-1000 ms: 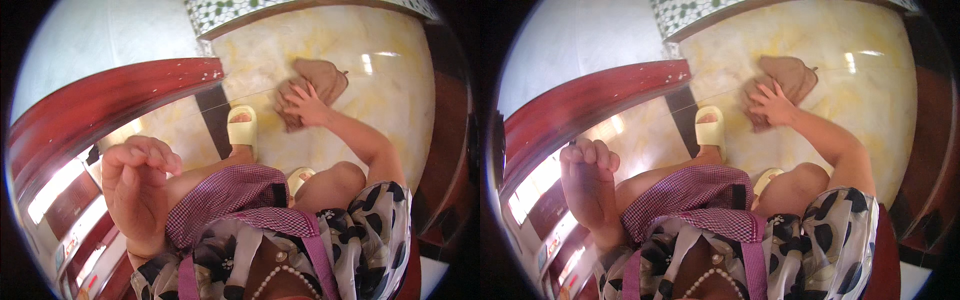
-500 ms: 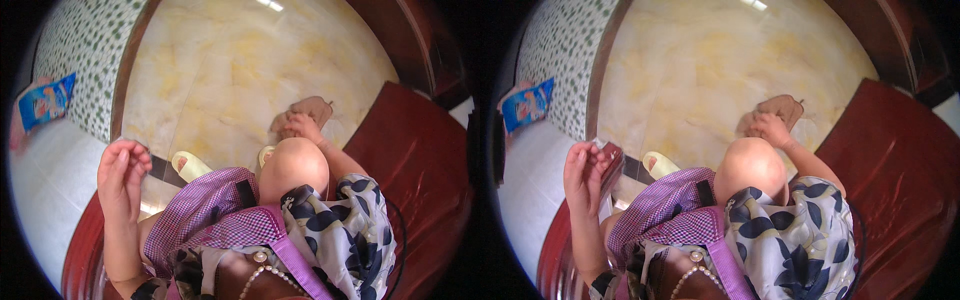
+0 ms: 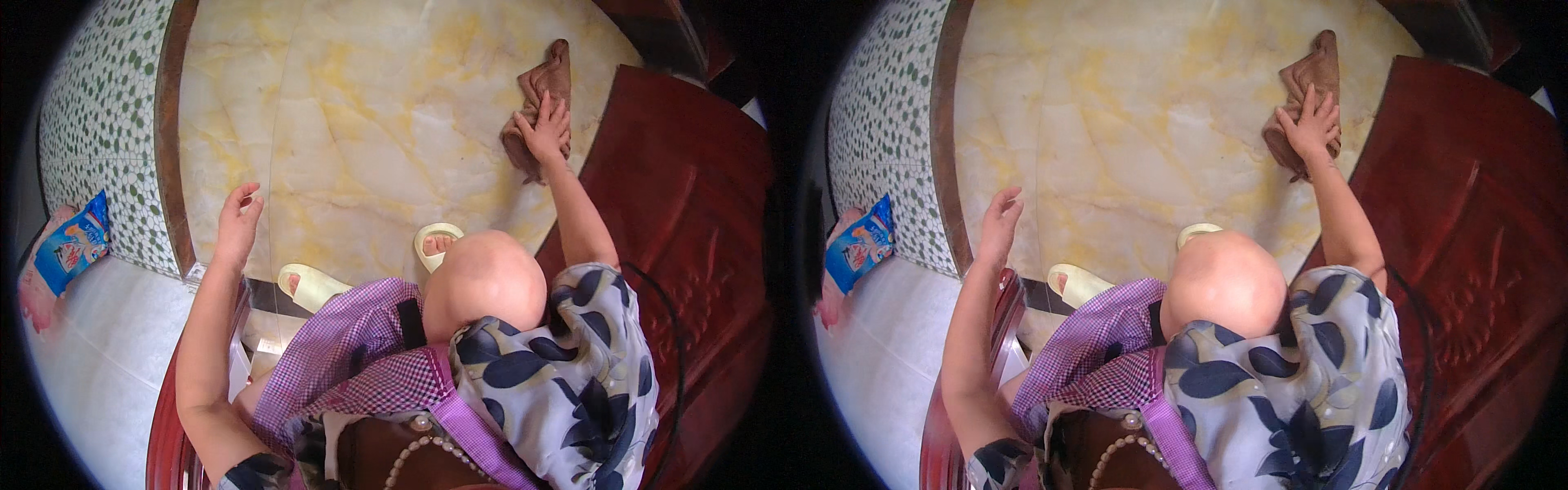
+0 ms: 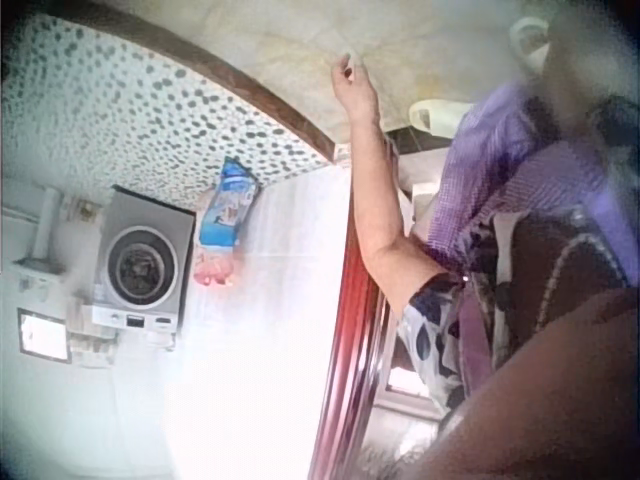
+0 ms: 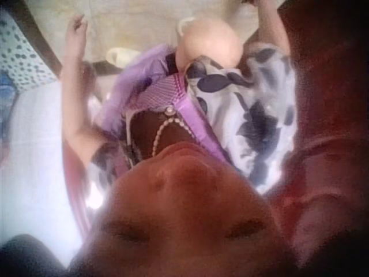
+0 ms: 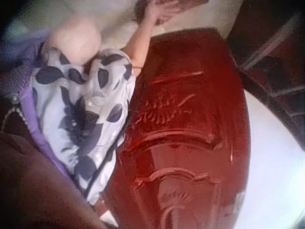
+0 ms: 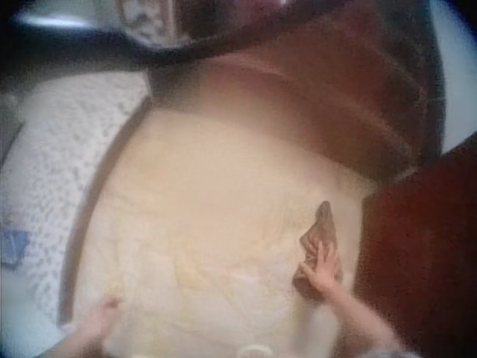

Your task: The person picks up a cloth from a table, walks to a bathroom, and wipes the tiled floor by hand. They then move to a threshold area and continue wiping the floor with the cloth.

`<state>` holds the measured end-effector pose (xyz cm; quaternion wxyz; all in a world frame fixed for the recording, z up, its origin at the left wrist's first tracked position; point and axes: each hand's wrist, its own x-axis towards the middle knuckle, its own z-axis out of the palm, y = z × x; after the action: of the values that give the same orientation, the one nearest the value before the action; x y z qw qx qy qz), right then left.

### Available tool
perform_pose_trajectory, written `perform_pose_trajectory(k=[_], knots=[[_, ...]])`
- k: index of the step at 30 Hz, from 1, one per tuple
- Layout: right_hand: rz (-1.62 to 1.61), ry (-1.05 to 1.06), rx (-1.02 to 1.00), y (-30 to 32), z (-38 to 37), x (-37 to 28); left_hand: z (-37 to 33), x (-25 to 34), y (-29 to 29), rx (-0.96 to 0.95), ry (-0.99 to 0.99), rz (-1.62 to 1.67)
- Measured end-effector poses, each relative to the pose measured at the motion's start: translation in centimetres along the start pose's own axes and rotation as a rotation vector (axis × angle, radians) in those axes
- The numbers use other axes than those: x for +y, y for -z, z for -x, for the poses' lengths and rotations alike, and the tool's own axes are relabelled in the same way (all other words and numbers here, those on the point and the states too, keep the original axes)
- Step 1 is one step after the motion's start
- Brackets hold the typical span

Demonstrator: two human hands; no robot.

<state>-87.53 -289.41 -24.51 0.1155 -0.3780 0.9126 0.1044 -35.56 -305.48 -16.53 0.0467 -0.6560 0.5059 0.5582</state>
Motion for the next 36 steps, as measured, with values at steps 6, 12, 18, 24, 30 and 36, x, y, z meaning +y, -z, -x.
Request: perform_pose_trajectory(k=[6,12,18,24,30,36], knots=[[-0.104,0.111,0.256,-1.2,-6.7,8.3,-0.2,-4.3,-3.0,0.185,-0.025,-0.075],[-0.059,0.166,0.437,1.6,-12.8,-2.6,0.2,-3.6,-9.8,0.290,0.039,-0.338],[-0.142,1.178,0.076,2.1,-1.5,-9.8,-3.2,-2.0,-12.6,0.252,0.282,-0.276],[-0.108,1.177,-0.112,0.7,4.4,-0.2,-4.8,-3.5,-14.4,0.165,0.422,-0.391],[0.060,0.463,0.082,0.8,0.2,4.3,-5.1,-0.3,-12.8,-0.007,0.468,-0.316],[-0.091,0.073,-0.168,-3.0,6.0,2.8,-6.1,-4.4,-9.9,0.007,0.274,-0.074]])
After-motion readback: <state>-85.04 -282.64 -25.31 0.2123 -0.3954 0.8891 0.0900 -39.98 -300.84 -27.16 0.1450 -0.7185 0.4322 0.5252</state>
